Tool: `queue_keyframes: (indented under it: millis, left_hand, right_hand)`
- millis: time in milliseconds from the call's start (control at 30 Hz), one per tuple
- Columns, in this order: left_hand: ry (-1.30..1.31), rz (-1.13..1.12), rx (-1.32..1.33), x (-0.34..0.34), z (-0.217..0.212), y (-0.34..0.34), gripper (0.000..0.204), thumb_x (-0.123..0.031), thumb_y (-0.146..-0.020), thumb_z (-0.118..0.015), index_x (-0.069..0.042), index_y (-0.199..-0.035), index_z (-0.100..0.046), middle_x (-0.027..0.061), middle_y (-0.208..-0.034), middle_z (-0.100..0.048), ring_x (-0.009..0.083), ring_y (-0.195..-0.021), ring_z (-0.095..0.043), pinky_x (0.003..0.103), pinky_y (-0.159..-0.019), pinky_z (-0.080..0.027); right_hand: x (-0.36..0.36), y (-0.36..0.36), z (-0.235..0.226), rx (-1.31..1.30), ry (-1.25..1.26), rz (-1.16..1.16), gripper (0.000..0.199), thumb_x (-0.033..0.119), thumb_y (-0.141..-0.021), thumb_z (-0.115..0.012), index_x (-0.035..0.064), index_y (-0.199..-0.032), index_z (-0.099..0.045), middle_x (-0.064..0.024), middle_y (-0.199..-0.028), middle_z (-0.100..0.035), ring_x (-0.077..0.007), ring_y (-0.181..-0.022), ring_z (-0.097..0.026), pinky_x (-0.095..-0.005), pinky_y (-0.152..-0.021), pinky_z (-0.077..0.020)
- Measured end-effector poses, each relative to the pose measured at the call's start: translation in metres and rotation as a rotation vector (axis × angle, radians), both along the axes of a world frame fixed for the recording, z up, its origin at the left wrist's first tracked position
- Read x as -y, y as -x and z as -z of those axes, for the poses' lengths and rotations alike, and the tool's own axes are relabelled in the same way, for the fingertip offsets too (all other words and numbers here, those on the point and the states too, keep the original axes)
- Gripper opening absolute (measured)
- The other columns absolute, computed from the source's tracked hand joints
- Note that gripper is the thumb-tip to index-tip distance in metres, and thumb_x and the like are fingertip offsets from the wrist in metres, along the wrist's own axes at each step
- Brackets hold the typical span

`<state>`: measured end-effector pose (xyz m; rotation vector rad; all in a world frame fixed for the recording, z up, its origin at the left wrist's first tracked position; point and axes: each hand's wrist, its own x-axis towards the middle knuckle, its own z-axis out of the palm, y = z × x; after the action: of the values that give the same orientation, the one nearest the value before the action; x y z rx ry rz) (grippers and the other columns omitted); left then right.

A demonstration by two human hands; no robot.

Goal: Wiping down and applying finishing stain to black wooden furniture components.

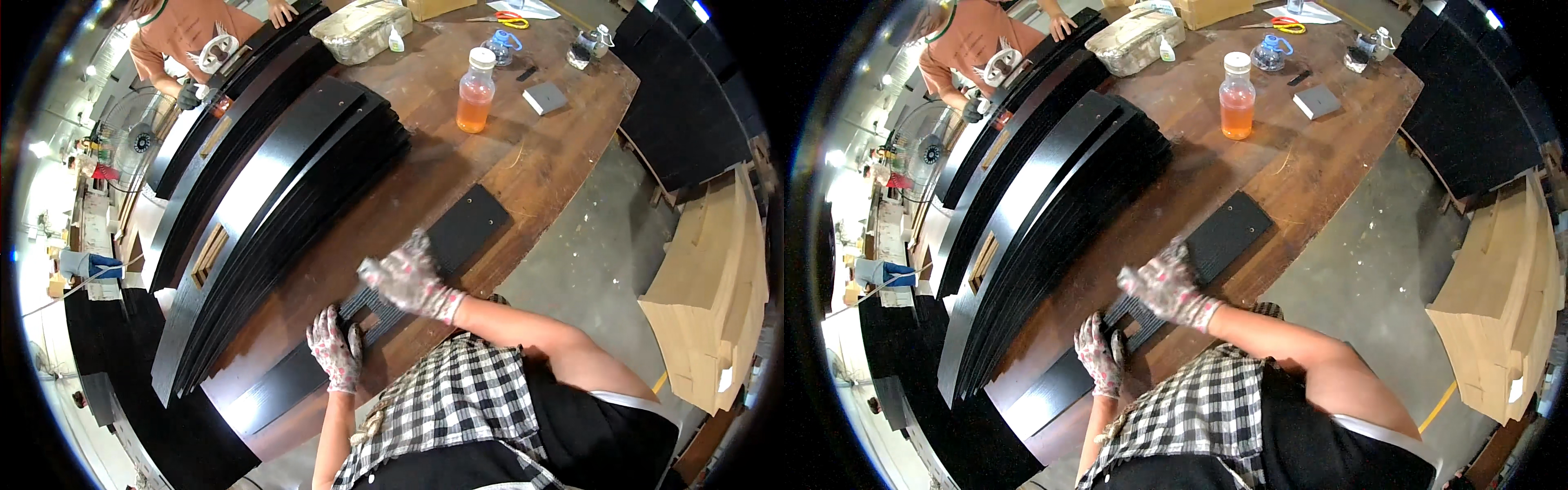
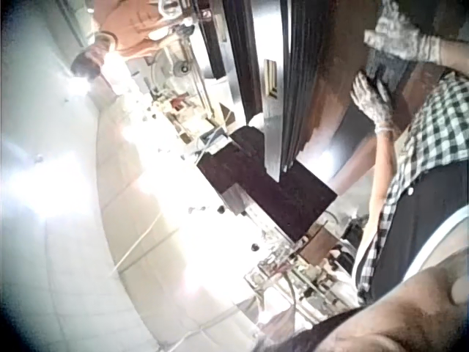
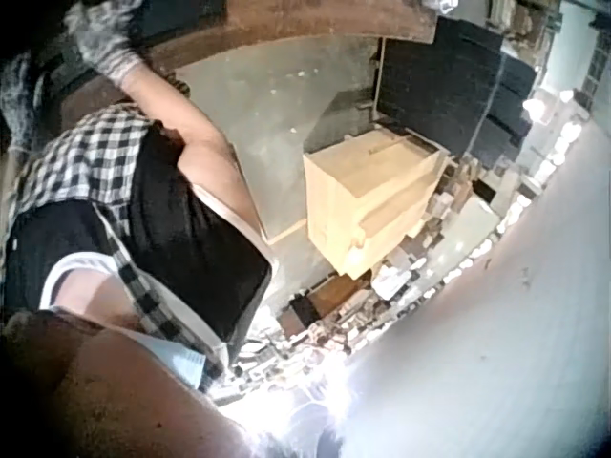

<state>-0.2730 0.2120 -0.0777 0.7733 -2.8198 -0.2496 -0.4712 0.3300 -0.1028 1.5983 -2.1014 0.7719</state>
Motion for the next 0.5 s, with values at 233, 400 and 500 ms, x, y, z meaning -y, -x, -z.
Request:
queue_keyframes:
  millis: [233,400,500]
  left_hand:
    - [-0.03,-0.025,-0.07,-0.003,-0.01,0.007,0.043,-0.026,-0.085,-0.06,-0.004,-0.122,-0.053,0.0172,-0.119,-0.056,0.034,-0.115,-0.05,0.051,-0.105,-0.031]
    - [-0.039,-0.03,-0.072,-0.004,-0.007,0.003,0.045,-0.025,-0.085,-0.06,-0.004,-0.123,-0.053,0.0173,-0.119,-0.056,0.0341,-0.115,-0.05,0.051,-0.105,-0.031]
    - [-0.033,-0.035,-0.049,-0.005,-0.01,0.003,0.047,-0.026,-0.085,-0.06,-0.004,-0.125,-0.051,0.0178,-0.121,-0.055,0.0344,-0.116,-0.05,0.052,-0.105,-0.03]
  right_hand:
    - [-0.084,0.178,-0.005,0.076,-0.157,0.595,0.032,0.027,-0.092,-0.046,0.0102,-0.117,-0.057,-0.0138,-0.092,-0.061,-0.0319,-0.084,-0.058,-0.0495,-0.076,-0.0467]
    - [-0.077,0.147,-0.027,0.273,-0.033,0.437,0.038,0.021,-0.086,-0.055,0.0048,-0.12,-0.056,-0.0206,-0.102,-0.057,-0.0349,-0.09,-0.056,-0.0475,-0.083,-0.0452]
    - [-0.06,0.084,-0.016,-0.043,-0.025,0.119,0.042,0.023,-0.083,-0.059,0.0067,-0.12,-0.052,-0.0152,-0.105,-0.057,-0.0316,-0.09,-0.056,-0.0445,-0.084,-0.0463]
